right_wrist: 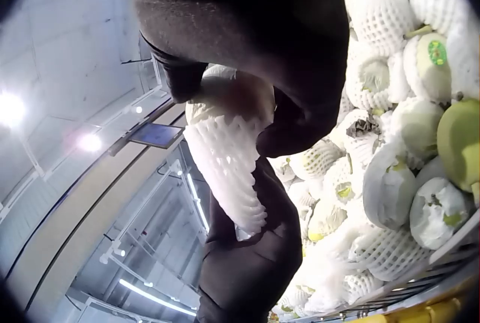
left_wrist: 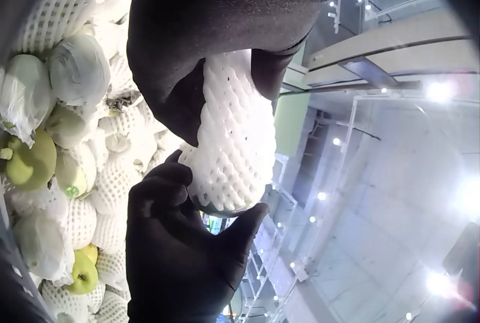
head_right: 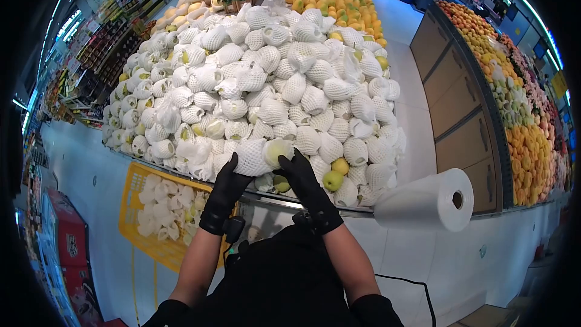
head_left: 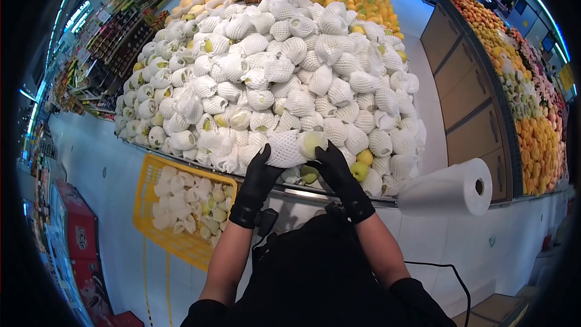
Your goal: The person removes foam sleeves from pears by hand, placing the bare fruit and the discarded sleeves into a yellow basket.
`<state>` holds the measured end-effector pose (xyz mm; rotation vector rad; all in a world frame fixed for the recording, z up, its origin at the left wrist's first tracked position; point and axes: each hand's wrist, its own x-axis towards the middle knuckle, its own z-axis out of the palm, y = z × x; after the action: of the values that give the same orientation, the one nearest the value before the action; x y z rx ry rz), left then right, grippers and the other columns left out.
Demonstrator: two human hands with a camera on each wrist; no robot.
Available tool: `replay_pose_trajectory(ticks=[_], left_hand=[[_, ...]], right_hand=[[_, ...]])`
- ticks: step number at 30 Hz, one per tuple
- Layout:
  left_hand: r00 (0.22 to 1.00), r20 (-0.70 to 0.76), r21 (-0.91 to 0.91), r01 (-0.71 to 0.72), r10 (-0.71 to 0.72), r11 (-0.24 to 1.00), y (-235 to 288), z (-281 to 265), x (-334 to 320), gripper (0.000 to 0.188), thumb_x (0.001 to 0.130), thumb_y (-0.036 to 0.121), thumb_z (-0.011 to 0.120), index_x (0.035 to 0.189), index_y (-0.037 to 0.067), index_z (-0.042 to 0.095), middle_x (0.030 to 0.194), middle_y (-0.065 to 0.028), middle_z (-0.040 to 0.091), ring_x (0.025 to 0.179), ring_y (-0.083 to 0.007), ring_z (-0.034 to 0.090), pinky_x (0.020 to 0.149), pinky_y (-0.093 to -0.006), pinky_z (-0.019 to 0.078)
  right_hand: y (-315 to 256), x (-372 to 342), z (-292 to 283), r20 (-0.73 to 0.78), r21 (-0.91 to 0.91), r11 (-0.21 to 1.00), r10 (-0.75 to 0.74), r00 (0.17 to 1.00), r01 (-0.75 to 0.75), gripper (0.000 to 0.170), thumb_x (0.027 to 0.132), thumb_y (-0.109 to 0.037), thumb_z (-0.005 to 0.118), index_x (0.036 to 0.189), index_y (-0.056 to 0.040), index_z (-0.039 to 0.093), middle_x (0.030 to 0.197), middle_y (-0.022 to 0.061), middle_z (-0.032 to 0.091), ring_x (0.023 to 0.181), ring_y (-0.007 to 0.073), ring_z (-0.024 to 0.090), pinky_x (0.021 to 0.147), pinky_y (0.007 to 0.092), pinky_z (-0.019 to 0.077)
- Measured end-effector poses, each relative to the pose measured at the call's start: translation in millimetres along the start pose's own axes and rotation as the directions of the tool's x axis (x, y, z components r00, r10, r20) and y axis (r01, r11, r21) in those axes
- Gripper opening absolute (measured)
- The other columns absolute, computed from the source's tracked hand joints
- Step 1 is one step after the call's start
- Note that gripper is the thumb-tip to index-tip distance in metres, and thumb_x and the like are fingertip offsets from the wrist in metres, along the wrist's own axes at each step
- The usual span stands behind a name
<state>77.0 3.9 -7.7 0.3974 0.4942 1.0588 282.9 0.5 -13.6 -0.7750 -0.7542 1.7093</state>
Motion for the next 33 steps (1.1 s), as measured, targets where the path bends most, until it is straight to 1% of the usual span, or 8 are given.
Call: replay_pose_trajectory(ticks=[3,17,20,21,24,29,31,33], left_hand=[[0.997,-0.073,-0.114,-0.026,0.017,0.993,-4,-3,-3,0.056,0.098,0.035,0.046,0.137,-0.004,0.034,0.139,-0.0165,0.043,0.127,-0.0286,0.043,0.108,-0.0422,0.0347],[0.918,-0.307,0.160,-0.211,0.252,0.964,-21,-58,-58,0.047,0.088,0.008,0.053,0.132,-0.004,0.042,0.129,-0.0140,0.052,0.118,-0.0260,0.052,0.102,-0.0351,0.0414],[0.827,-0.155,0.753,-0.255,0.540,0.607,-21,-42,-76,0.042,0.088,0.001,0.052,0.129,-0.004,0.045,0.124,-0.0119,0.055,0.114,-0.0221,0.054,0.099,-0.0294,0.0407],[0.772,0.003,0.983,-0.120,0.636,0.142,-18,-37,-82,0.034,0.088,0.001,0.052,0.122,-0.002,0.052,0.114,-0.0119,0.060,0.105,-0.0197,0.058,0.091,-0.0276,0.0435],[0.740,-0.092,0.996,0.054,0.666,0.077,-17,-49,-107,0.029,0.090,0.004,0.052,0.118,-0.001,0.053,0.105,-0.0116,0.062,0.099,-0.0181,0.059,0.086,-0.0292,0.0457],[0.666,-0.293,0.945,0.312,0.686,0.100,-14,-58,-138,0.028,0.088,0.014,0.061,0.111,-0.001,0.058,0.097,-0.0155,0.066,0.091,-0.0224,0.065,0.078,-0.0325,0.0492],[0.639,-0.410,0.836,-0.022,0.651,0.548,-16,-72,-145,0.031,0.086,0.014,0.063,0.113,-0.001,0.058,0.099,-0.0167,0.066,0.094,-0.0241,0.064,0.081,-0.0335,0.0488],[0.637,-0.419,0.824,-0.032,0.647,0.566,-12,-81,-156,0.033,0.085,0.015,0.063,0.113,-0.001,0.058,0.100,-0.0176,0.066,0.096,-0.0252,0.064,0.082,-0.0340,0.0486]], right_hand=[[-8,-4,-10,0.018,-0.191,0.978,-0.086,0.996,0.088,0.049,0.089,-0.019,0.061,0.128,0.0022,0.043,0.117,0.0120,0.055,0.103,0.0221,0.059,0.088,0.0363,0.0512],[9,-4,-32,0.116,0.216,0.967,0.111,0.987,-0.134,0.055,0.084,-0.013,0.060,0.132,0.0008,0.038,0.124,0.0152,0.050,0.112,0.0286,0.054,0.093,0.0406,0.0490],[4,-9,-21,0.145,0.294,0.923,0.214,0.966,-0.249,0.058,0.085,-0.015,0.061,0.134,0.0001,0.034,0.126,0.0161,0.048,0.114,0.0316,0.053,0.093,0.0465,0.0489],[5,-8,-17,0.191,0.325,0.913,0.192,0.963,-0.246,0.059,0.085,-0.016,0.062,0.134,-0.0002,0.033,0.127,0.0176,0.047,0.111,0.0341,0.055,0.091,0.0497,0.0505],[7,-6,-10,0.214,0.220,0.917,0.286,0.934,-0.332,0.058,0.085,-0.015,0.061,0.134,-0.0001,0.033,0.127,0.0194,0.047,0.106,0.0344,0.058,0.088,0.0487,0.0523],[28,-2,4,0.263,0.124,0.931,0.303,0.916,-0.344,0.055,0.086,-0.019,0.058,0.133,0.0006,0.035,0.118,0.0211,0.053,0.103,0.0365,0.059,0.090,0.0498,0.0504],[37,0,11,0.289,0.166,0.915,0.312,0.905,-0.369,0.056,0.086,-0.020,0.058,0.133,0.0013,0.036,0.118,0.0216,0.053,0.103,0.0372,0.059,0.090,0.0501,0.0504],[49,5,13,0.300,0.236,0.873,0.353,0.886,-0.427,0.056,0.086,-0.019,0.056,0.133,0.0021,0.035,0.123,0.0229,0.050,0.109,0.0391,0.055,0.094,0.0527,0.0468]])
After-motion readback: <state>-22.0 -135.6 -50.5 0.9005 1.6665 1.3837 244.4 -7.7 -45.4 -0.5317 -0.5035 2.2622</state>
